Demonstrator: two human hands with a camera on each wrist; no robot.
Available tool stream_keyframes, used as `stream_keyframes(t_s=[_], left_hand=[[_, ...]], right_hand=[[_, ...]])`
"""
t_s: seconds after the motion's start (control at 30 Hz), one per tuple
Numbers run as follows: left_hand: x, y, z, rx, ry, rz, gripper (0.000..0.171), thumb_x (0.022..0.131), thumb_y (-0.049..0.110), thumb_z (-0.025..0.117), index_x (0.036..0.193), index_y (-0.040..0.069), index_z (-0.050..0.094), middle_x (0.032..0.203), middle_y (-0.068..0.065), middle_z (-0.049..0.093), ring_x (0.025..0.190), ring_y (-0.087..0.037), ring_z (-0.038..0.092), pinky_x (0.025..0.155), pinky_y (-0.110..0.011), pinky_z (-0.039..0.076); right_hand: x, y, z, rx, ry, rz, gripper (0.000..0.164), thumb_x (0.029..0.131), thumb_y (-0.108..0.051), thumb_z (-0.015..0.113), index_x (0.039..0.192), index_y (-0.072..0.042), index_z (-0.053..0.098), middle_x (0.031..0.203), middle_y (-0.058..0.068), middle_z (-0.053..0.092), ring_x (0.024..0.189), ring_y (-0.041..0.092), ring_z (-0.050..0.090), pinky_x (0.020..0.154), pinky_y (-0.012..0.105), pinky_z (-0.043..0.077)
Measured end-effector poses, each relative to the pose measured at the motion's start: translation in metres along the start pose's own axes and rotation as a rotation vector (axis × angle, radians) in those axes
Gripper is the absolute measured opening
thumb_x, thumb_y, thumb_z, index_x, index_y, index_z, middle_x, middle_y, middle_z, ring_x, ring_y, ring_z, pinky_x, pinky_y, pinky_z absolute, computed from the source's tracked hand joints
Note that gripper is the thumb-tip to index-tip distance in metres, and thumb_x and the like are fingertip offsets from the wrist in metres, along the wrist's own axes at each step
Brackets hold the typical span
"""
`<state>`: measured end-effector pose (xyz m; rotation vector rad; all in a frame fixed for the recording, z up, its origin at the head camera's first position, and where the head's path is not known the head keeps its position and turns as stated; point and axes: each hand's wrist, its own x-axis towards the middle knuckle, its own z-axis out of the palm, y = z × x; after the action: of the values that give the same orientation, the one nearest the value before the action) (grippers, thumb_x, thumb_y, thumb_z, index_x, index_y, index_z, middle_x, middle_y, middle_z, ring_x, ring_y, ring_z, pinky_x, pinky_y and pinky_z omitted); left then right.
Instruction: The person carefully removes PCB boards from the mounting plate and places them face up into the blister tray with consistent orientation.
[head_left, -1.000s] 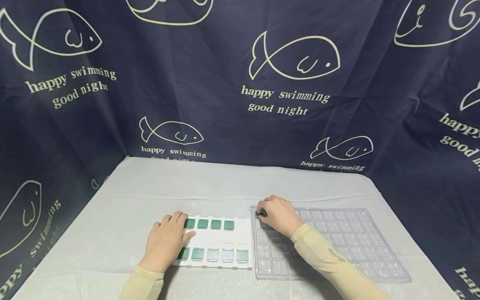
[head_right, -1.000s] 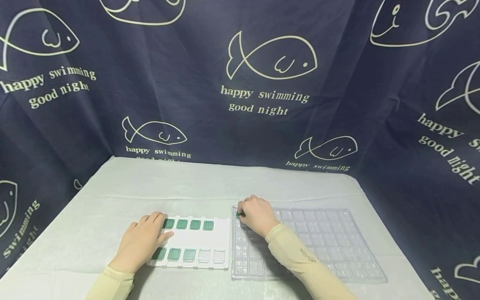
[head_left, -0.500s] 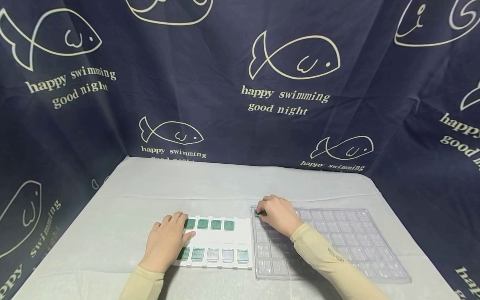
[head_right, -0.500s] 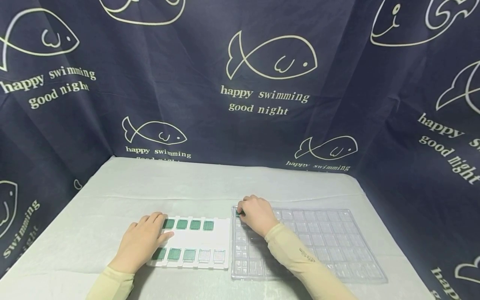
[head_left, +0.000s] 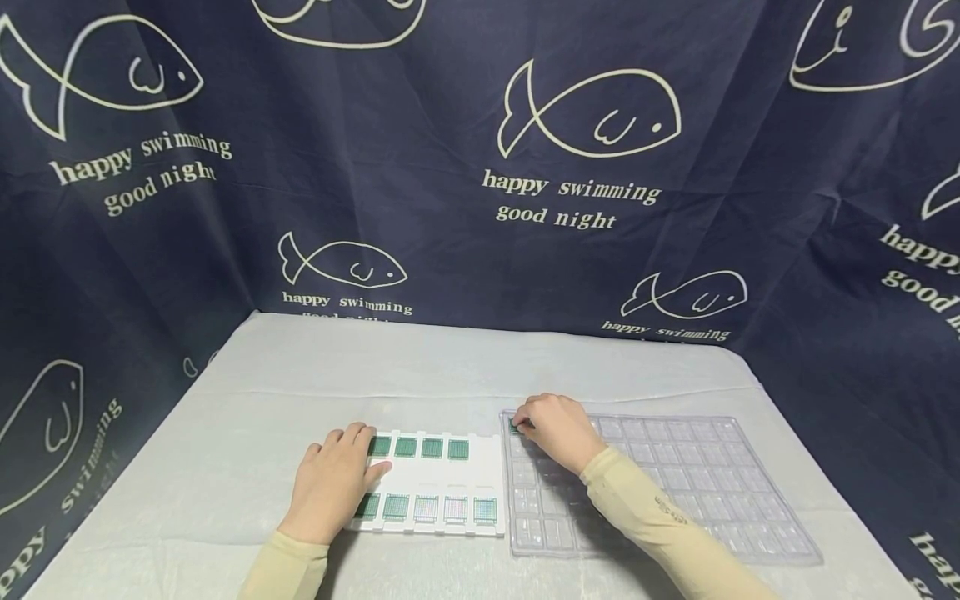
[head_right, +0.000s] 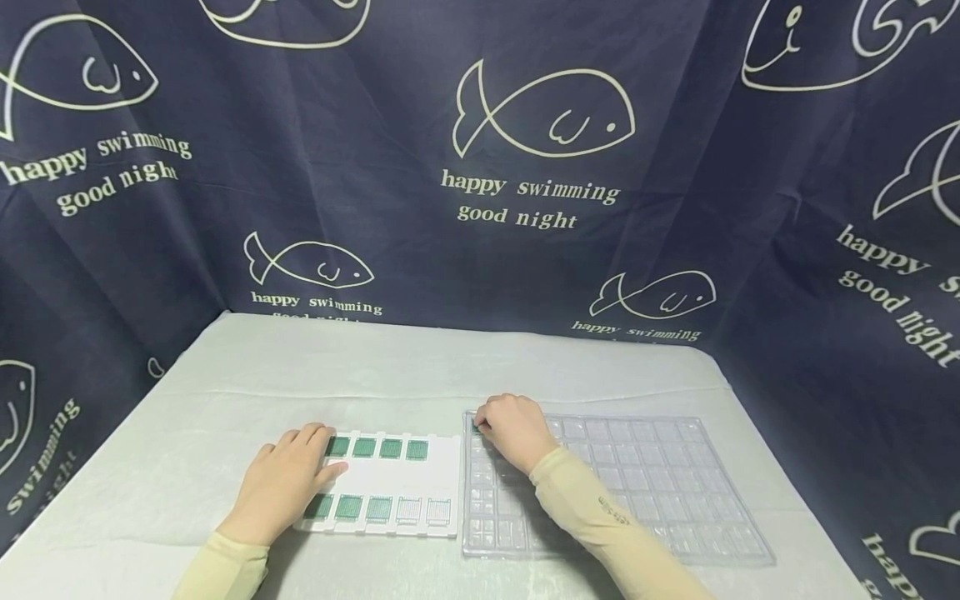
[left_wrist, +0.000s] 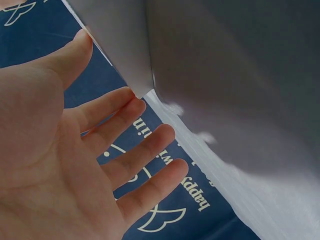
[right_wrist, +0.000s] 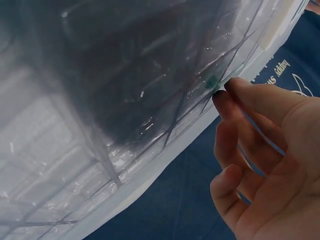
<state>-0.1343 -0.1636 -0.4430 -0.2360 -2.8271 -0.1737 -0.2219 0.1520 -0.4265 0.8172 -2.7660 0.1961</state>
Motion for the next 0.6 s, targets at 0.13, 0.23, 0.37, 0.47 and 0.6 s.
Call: stream_keyframes(t_s=[0.13,0.23,0.37,0.47,0.6], left_hand=[[-0.0001,0.0001,-0.0005,0.001,0.003,0.001,0.055,0.087,0.043,0.077,0.125,0.006,0.066,0.127,-0.01,0.068,0.11,-0.033,0.066,0.08,-0.049,0.054],[-0.0001,0.0001,-0.0008,0.002,0.007,0.003,0.055,0.086,0.043,0.077,0.125,0.006,0.066,0.126,-0.01,0.068,0.109,-0.033,0.066,0.08,-0.048,0.054],[-0.0002,0.0001,-0.0009,0.004,0.013,0.004,0.055,0.086,0.043,0.077,0.125,0.006,0.066,0.126,-0.011,0.068,0.109,-0.033,0.066,0.079,-0.048,0.054],[-0.0005,-0.0001,-0.0005,0.005,0.012,0.005,0.055,0.087,0.043,0.077,0.125,0.006,0.065,0.126,-0.01,0.068,0.109,-0.033,0.066,0.079,-0.048,0.054],[-0.0008,-0.0001,-0.0004,0.003,0.005,0.003,0.055,0.087,0.044,0.077,0.125,0.006,0.065,0.126,-0.01,0.068,0.109,-0.033,0.066,0.079,-0.048,0.054]], right_hand=[[0.001,-0.0001,0.0009,0.004,-0.002,0.007,0.011,0.082,-0.012,0.084,0.089,-0.02,0.081,0.09,-0.005,0.078,0.083,0.018,0.075,0.072,0.036,0.061],[0.0017,-0.0003,0.0016,0.009,-0.012,0.022,0.011,0.081,-0.011,0.084,0.089,-0.019,0.081,0.09,-0.005,0.078,0.084,0.018,0.075,0.073,0.037,0.061],[0.0026,-0.0004,0.0023,0.015,-0.023,0.045,0.011,0.082,-0.012,0.084,0.088,-0.02,0.079,0.09,-0.006,0.077,0.084,0.017,0.074,0.074,0.036,0.061],[0.0025,-0.0002,0.0019,0.022,-0.035,0.057,0.01,0.081,-0.013,0.085,0.087,-0.019,0.079,0.088,-0.006,0.077,0.083,0.017,0.074,0.074,0.037,0.061],[0.0014,0.0002,-0.0005,0.023,-0.048,0.052,0.011,0.08,-0.015,0.086,0.086,-0.02,0.079,0.087,-0.006,0.076,0.081,0.017,0.074,0.072,0.037,0.06]])
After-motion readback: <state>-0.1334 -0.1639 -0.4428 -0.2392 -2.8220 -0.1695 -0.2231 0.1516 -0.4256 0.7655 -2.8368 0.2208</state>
